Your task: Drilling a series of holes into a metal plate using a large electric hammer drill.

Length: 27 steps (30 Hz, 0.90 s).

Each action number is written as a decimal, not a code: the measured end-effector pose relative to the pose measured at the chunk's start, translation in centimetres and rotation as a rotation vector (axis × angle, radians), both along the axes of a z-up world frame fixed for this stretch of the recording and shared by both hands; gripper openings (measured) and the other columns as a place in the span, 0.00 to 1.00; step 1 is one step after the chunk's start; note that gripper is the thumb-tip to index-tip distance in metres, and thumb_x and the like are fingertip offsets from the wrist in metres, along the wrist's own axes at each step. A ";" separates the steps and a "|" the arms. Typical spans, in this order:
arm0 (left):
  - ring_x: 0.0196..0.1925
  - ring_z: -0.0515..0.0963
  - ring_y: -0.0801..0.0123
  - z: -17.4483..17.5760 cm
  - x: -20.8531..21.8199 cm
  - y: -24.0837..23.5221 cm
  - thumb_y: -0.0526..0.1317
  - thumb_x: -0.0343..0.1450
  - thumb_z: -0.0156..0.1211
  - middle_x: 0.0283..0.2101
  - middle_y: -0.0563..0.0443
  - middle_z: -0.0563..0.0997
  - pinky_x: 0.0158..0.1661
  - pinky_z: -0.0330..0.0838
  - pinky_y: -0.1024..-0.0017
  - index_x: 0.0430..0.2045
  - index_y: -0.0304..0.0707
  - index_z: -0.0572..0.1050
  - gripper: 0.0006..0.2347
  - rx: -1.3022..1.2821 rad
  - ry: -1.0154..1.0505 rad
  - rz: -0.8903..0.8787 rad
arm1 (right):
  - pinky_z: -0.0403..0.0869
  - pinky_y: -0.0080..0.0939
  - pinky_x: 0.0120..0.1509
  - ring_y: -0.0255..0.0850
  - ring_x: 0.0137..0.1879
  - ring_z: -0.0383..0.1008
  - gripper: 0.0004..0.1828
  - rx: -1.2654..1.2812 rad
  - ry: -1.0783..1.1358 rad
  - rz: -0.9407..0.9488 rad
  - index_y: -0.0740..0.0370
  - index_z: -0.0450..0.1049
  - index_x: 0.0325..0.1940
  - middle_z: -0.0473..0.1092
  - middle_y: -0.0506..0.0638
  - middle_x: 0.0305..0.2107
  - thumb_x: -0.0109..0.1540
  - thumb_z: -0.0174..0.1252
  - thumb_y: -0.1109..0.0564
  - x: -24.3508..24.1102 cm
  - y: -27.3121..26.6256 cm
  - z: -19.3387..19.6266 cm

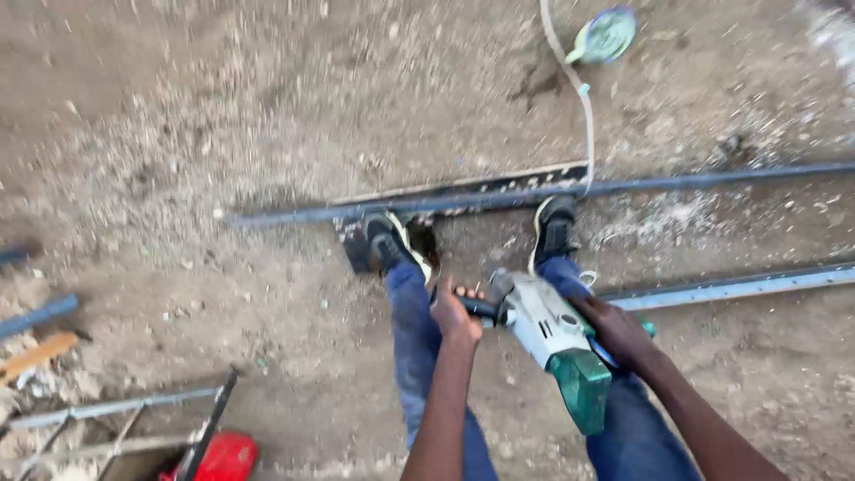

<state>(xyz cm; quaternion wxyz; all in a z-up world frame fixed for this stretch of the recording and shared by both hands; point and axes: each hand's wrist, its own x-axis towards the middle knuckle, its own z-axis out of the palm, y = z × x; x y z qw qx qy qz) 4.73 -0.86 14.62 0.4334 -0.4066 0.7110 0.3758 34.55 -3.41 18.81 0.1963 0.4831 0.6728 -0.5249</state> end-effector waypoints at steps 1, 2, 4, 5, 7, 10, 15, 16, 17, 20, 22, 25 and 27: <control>0.18 0.73 0.67 -0.2 -0.6 0.0 0.41 0.71 0.66 0.17 0.57 0.67 0.28 0.77 0.61 0.23 0.43 0.66 0.12 -0.001 0.008 0.016 | 0.80 0.64 0.52 0.68 0.51 0.79 0.45 -0.001 0.008 0.016 0.47 0.63 0.71 0.72 0.62 0.54 0.50 0.58 0.69 -0.8 -0.9 -0.6; 0.17 0.72 0.67 -0.2 -1.2 0.0 0.41 0.71 0.65 0.17 0.56 0.67 0.26 0.76 0.62 0.23 0.43 0.66 0.12 0.021 0.001 0.009 | 0.79 0.67 0.51 0.69 0.50 0.79 0.47 0.007 -0.037 0.012 0.46 0.60 0.73 0.72 0.62 0.53 0.48 0.59 0.65 -1.5 -1.7 -1.1; 0.16 0.71 0.67 -1.6 -2.2 1.9 0.40 0.71 0.65 0.17 0.56 0.66 0.25 0.74 0.62 0.23 0.42 0.65 0.13 0.058 -0.006 0.019 | 0.79 0.70 0.50 0.71 0.49 0.78 0.50 0.032 -0.082 0.025 0.44 0.57 0.74 0.71 0.62 0.53 0.47 0.59 0.61 -3.0 -0.2 -3.0; 0.17 0.71 0.68 -1.9 -2.5 2.0 0.41 0.72 0.65 0.18 0.57 0.66 0.25 0.74 0.63 0.26 0.42 0.65 0.12 0.073 -0.018 0.011 | 0.79 0.70 0.49 0.71 0.49 0.79 0.50 0.044 -0.102 0.006 0.43 0.57 0.75 0.71 0.62 0.53 0.47 0.58 0.62 -3.8 0.2 -2.9; 0.17 0.71 0.68 -2.5 -3.0 2.6 0.41 0.73 0.64 0.19 0.58 0.66 0.25 0.73 0.64 0.28 0.42 0.65 0.12 0.079 -0.032 0.011 | 0.79 0.69 0.48 0.71 0.49 0.79 0.51 0.049 -0.124 -0.004 0.41 0.57 0.76 0.71 0.61 0.53 0.46 0.56 0.62 -4.6 0.6 -3.4; 0.16 0.70 0.70 -4.0 -3.7 3.4 0.41 0.70 0.65 0.18 0.58 0.67 0.22 0.73 0.64 0.29 0.40 0.65 0.11 0.080 -0.034 0.058 | 0.79 0.69 0.49 0.71 0.49 0.78 0.48 0.072 -0.136 -0.022 0.40 0.59 0.75 0.71 0.62 0.53 0.49 0.56 0.60 -5.9 1.8 -3.8; 0.15 0.69 0.72 -7.0 -4.7 3.9 0.39 0.70 0.63 0.17 0.60 0.66 0.20 0.70 0.66 0.32 0.42 0.63 0.10 0.109 -0.043 0.071 | 0.77 0.71 0.51 0.74 0.51 0.77 0.43 0.068 -0.148 -0.065 0.45 0.61 0.72 0.71 0.64 0.53 0.52 0.58 0.58 -8.4 3.9 -4.0; 0.15 0.69 0.72 -7.4 -4.7 3.8 0.39 0.70 0.63 0.17 0.60 0.66 0.20 0.70 0.66 0.32 0.42 0.63 0.10 0.105 -0.050 0.073 | 0.77 0.71 0.51 0.74 0.51 0.77 0.43 0.065 -0.154 -0.063 0.45 0.61 0.72 0.71 0.64 0.53 0.52 0.58 0.58 -8.3 3.9 -4.3; 0.14 0.69 0.72 -7.8 -4.9 3.8 0.39 0.70 0.62 0.17 0.60 0.66 0.20 0.70 0.66 0.32 0.43 0.63 0.10 0.110 -0.048 0.056 | 0.78 0.71 0.51 0.73 0.51 0.78 0.42 0.058 -0.156 -0.065 0.44 0.61 0.72 0.71 0.63 0.54 0.52 0.58 0.58 -8.3 3.8 -4.6; 0.14 0.70 0.72 -8.9 -4.9 4.0 0.39 0.70 0.62 0.17 0.60 0.66 0.19 0.70 0.66 0.32 0.43 0.63 0.10 0.107 -0.038 0.051 | 0.78 0.70 0.52 0.72 0.51 0.78 0.43 0.053 -0.171 -0.052 0.41 0.60 0.73 0.71 0.61 0.54 0.52 0.57 0.57 -7.7 3.5 -6.0; 0.14 0.70 0.72 -9.3 -5.0 3.9 0.38 0.69 0.62 0.17 0.60 0.67 0.19 0.70 0.66 0.32 0.43 0.64 0.10 0.097 -0.030 0.061 | 0.78 0.69 0.51 0.71 0.51 0.78 0.45 0.054 -0.184 -0.041 0.40 0.58 0.74 0.71 0.61 0.54 0.52 0.58 0.57 -8.0 3.4 -5.9; 0.14 0.70 0.72 -8.3 -4.3 4.2 0.37 0.69 0.61 0.17 0.60 0.68 0.18 0.71 0.66 0.33 0.43 0.64 0.09 0.057 -0.041 0.044 | 0.77 0.73 0.51 0.75 0.51 0.77 0.46 0.035 -0.187 -0.068 0.44 0.58 0.75 0.70 0.65 0.54 0.52 0.58 0.60 -8.2 3.6 -4.2; 0.14 0.70 0.72 -6.9 -4.5 5.4 0.38 0.69 0.62 0.17 0.58 0.67 0.18 0.69 0.67 0.30 0.42 0.65 0.09 0.038 -0.027 0.041 | 0.77 0.73 0.52 0.74 0.52 0.76 0.44 0.029 -0.170 -0.074 0.44 0.58 0.75 0.70 0.64 0.53 0.53 0.57 0.58 -8.0 3.5 -4.7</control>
